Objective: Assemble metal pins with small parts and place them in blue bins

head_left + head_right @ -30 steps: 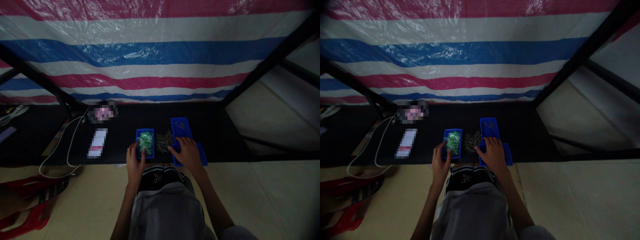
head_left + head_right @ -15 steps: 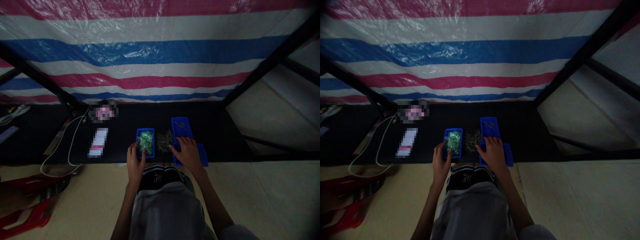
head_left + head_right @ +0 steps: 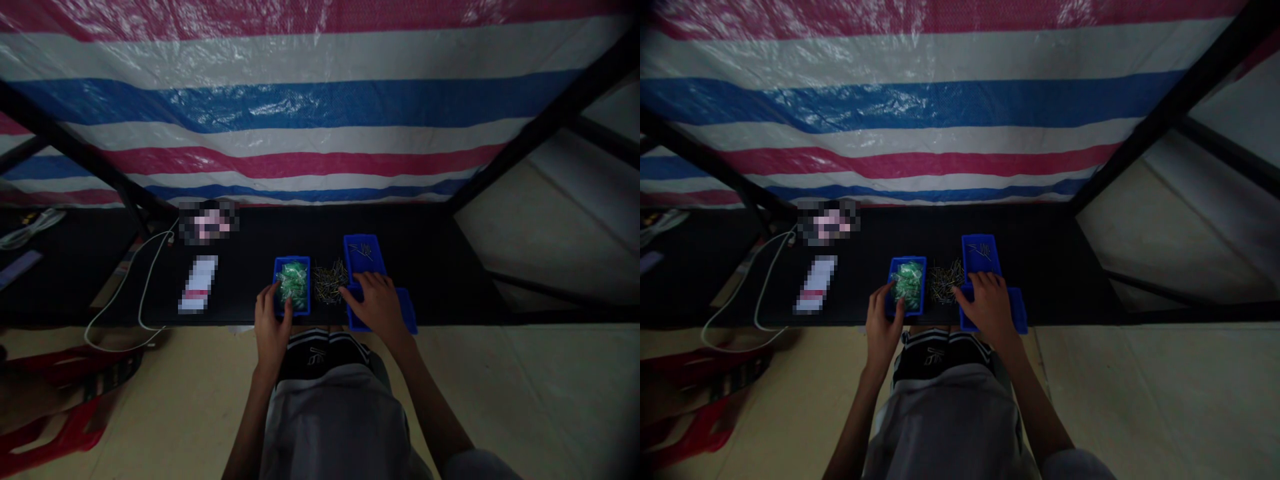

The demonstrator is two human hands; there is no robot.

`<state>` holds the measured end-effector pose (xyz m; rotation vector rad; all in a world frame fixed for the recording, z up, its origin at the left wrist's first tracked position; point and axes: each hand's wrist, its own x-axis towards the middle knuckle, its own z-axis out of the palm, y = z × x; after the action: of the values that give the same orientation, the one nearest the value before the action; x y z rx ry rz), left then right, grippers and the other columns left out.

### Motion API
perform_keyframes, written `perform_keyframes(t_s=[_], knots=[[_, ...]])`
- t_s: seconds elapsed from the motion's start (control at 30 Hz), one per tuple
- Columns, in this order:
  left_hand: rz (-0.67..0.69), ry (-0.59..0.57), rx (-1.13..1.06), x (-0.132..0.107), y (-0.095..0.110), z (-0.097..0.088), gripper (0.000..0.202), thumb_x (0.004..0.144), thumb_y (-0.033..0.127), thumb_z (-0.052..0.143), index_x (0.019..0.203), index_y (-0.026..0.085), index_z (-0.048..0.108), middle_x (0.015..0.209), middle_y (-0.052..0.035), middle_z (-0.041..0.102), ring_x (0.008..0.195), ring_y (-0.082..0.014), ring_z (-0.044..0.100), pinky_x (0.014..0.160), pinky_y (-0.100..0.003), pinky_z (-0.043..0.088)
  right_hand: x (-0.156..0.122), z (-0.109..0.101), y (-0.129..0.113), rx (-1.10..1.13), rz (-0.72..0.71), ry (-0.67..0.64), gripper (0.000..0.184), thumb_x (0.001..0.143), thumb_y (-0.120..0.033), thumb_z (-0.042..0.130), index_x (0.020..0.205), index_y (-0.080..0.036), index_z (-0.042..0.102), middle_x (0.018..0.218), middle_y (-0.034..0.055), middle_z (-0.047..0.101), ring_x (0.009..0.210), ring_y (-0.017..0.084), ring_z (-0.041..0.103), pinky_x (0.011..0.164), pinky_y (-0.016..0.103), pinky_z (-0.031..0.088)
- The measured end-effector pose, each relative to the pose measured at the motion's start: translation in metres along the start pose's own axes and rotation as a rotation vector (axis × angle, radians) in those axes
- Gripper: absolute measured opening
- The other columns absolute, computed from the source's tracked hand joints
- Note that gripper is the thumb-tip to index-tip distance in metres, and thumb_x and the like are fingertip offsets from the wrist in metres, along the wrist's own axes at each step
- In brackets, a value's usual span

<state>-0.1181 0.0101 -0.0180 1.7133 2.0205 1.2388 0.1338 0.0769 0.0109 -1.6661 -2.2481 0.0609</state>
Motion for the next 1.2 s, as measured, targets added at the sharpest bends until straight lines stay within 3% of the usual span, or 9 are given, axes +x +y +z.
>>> perform_keyframes(t_s=[0.33, 0.63, 0.87, 1.2], knots=[[0.010, -0.002, -0.013, 0.001, 0.000, -0.001, 0.041, 0.105, 0.036, 0.057, 0.143, 0.022, 0.056, 0.134, -0.0140, 0.060, 0.129, -0.0297, 0.060, 0.111, -0.049, 0.050, 0.004, -0.002, -0.001, 0.028, 0.028, -0.017, 0.035, 0.104, -0.049, 0.057, 0.111, -0.018, 0.073, 0.103, 0.0101, 0.077, 0.101, 0.030, 0.067, 0.092, 0.041, 0.044], [-0.003, -0.022, -0.001, 0.001, 0.001, -0.003, 0.041, 0.105, 0.036, 0.057, 0.143, 0.022, 0.057, 0.136, -0.0139, 0.060, 0.130, -0.0296, 0.060, 0.112, -0.048, 0.049, 0.022, -0.012, -0.019, 0.095, 0.011, 0.082, 0.022, 0.104, -0.035, 0.058, 0.117, -0.021, 0.071, 0.116, 0.0092, 0.073, 0.111, 0.028, 0.062, 0.100, 0.041, 0.041], [0.011, -0.025, -0.011, 0.002, -0.001, -0.003, 0.039, 0.105, 0.036, 0.057, 0.142, 0.022, 0.057, 0.133, -0.0137, 0.062, 0.129, -0.0297, 0.061, 0.111, -0.048, 0.050, 0.060, 0.001, -0.039, 0.028, -0.257, -0.188, 0.017, 0.101, -0.025, 0.061, 0.113, -0.021, 0.073, 0.113, 0.0093, 0.074, 0.116, 0.027, 0.058, 0.113, 0.046, 0.034], [0.007, -0.032, -0.011, 0.001, -0.003, -0.003, 0.039, 0.105, 0.036, 0.056, 0.142, 0.022, 0.057, 0.135, -0.0146, 0.061, 0.129, -0.0302, 0.060, 0.111, -0.050, 0.050, 0.122, 0.019, -0.051, -0.029, -0.314, -0.437, 0.026, 0.087, -0.018, 0.077, 0.112, -0.016, 0.074, 0.127, 0.0152, 0.070, 0.123, 0.031, 0.060, 0.100, 0.043, 0.045]])
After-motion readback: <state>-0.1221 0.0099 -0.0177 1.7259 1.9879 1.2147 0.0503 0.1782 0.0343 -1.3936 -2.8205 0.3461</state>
